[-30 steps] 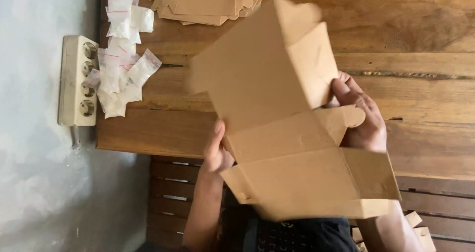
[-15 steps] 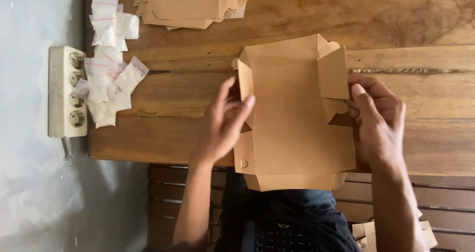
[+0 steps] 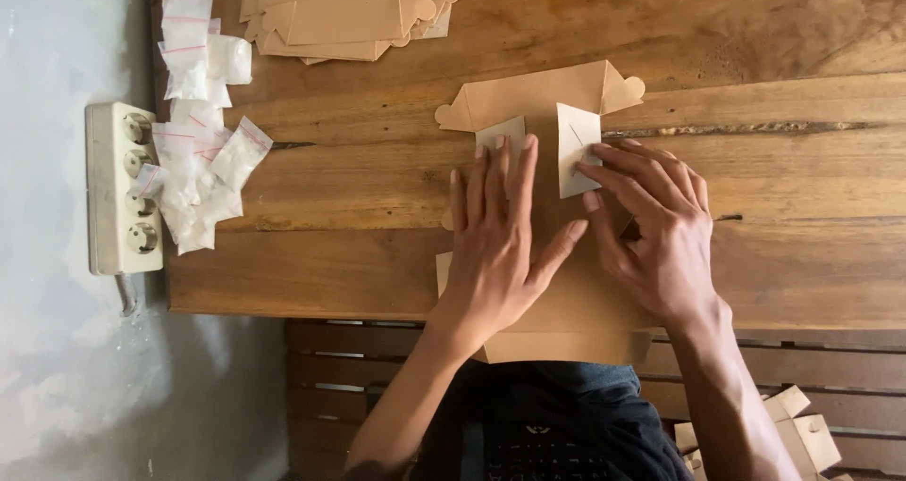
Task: The person folds flat cardboard pieces along pre-scored lines to form small box-like structures. They repeatedly press and crease the cardboard, flip pieces over, and stack the folded items on the table.
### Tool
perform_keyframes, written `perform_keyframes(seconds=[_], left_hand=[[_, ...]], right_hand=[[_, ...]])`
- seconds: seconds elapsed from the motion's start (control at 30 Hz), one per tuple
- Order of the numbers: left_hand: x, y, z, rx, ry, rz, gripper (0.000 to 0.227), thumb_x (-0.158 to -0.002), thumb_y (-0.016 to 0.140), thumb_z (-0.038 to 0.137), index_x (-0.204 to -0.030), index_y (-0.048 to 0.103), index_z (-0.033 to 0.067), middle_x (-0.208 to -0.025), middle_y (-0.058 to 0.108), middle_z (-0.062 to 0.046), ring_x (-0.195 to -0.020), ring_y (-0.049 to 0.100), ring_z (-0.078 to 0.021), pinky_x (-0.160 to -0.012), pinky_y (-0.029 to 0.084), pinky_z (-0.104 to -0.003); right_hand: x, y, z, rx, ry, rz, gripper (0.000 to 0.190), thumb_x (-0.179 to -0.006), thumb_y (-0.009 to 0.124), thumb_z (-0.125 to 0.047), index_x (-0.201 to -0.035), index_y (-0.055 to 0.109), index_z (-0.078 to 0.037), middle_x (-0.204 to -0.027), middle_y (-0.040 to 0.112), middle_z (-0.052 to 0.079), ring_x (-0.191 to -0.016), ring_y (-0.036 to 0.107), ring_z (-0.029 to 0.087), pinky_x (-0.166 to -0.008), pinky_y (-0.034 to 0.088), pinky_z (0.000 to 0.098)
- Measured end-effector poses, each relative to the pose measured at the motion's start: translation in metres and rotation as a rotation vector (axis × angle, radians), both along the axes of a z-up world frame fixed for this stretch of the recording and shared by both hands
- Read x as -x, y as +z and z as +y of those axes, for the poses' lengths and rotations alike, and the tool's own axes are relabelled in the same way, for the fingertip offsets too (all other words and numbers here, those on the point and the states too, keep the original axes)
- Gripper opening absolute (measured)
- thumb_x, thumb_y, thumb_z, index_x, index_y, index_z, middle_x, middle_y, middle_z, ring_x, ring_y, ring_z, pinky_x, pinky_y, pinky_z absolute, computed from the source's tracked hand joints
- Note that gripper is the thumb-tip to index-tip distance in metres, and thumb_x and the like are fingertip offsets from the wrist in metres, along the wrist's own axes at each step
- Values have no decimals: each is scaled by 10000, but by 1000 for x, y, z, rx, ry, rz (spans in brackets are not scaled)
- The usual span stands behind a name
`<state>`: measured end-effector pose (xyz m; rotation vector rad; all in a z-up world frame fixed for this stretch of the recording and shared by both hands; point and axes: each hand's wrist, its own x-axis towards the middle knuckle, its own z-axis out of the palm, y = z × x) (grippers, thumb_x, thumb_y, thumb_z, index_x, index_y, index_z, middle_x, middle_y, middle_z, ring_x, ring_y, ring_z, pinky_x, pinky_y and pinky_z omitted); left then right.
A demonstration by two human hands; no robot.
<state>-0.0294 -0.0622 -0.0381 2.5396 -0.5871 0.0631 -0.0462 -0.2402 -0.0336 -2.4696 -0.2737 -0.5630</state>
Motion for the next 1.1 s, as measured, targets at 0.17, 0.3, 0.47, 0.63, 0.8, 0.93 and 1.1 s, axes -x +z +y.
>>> perform_keyframes(seconds=[0.17,0.3,0.47,0.63,0.8,0.93,1.1], left_hand=[[1,-2,0,-44,-31,29,720,-1093,367,572,-1668,106,227,-1725,200,-288,-1619,174,-468,-1306,141,-637],[2,-6,-2,-123,-41,25,662,-1115,334,556,-1672,86,298,-1748,107,-286,-1643,77,-455,-1316,115,-644],[3,-7,-2,-183,-44,-20,704,-1111,407,554,-1676,87,280,-1741,99,-305,-1639,90,-479,-1316,154,-649],[4,-8,-1,-189,-50,-13,717,-1103,441,546,-1675,105,275,-1743,75,-295,-1637,71,-485,-1311,146,-657],[5,-14,-1,-277,-47,-60,758,-1093,448,606,-1678,131,241,-1733,48,-294,-1636,64,-469,-1320,138,-660],[5,-19,-1,-229,-42,-77,764,-1089,476,602,-1679,149,243,-1740,36,-275,-1643,66,-468,-1311,150,-693],[-2,-19,3,-313,-88,-80,791,-1088,432,661,-1691,128,250,-1765,1,-134,-1649,15,-433,-1310,115,-708]], right_hand=[[0,2,2,14,-8,4,226,-1031,688,-90,-1247,752,-73,-1348,714,99,-1303,632,301,-1055,442,437],[0,1,1,24,0,-7,232,-1019,698,-93,-1243,754,-73,-1348,713,99,-1296,635,295,-1043,447,443],[0,4,3,22,-16,4,231,-1009,688,-78,-1227,762,-77,-1346,712,96,-1303,626,296,-1071,442,445],[0,0,1,21,-5,-11,216,-1003,690,-82,-1205,765,-70,-1330,717,111,-1296,634,314,-1074,443,449],[1,-17,-7,-26,-58,-38,211,-978,716,-3,-1171,794,-29,-1357,685,208,-1178,672,336,-957,516,481],[-5,-9,-4,-12,-182,202,604,-1019,631,-266,-1522,492,38,-1653,292,308,-1555,211,447,-1236,159,684],[-21,-6,-3,162,-215,493,926,-1053,356,-543,-1616,30,118,-1690,-36,307,-1577,-77,398,-1260,-79,557]])
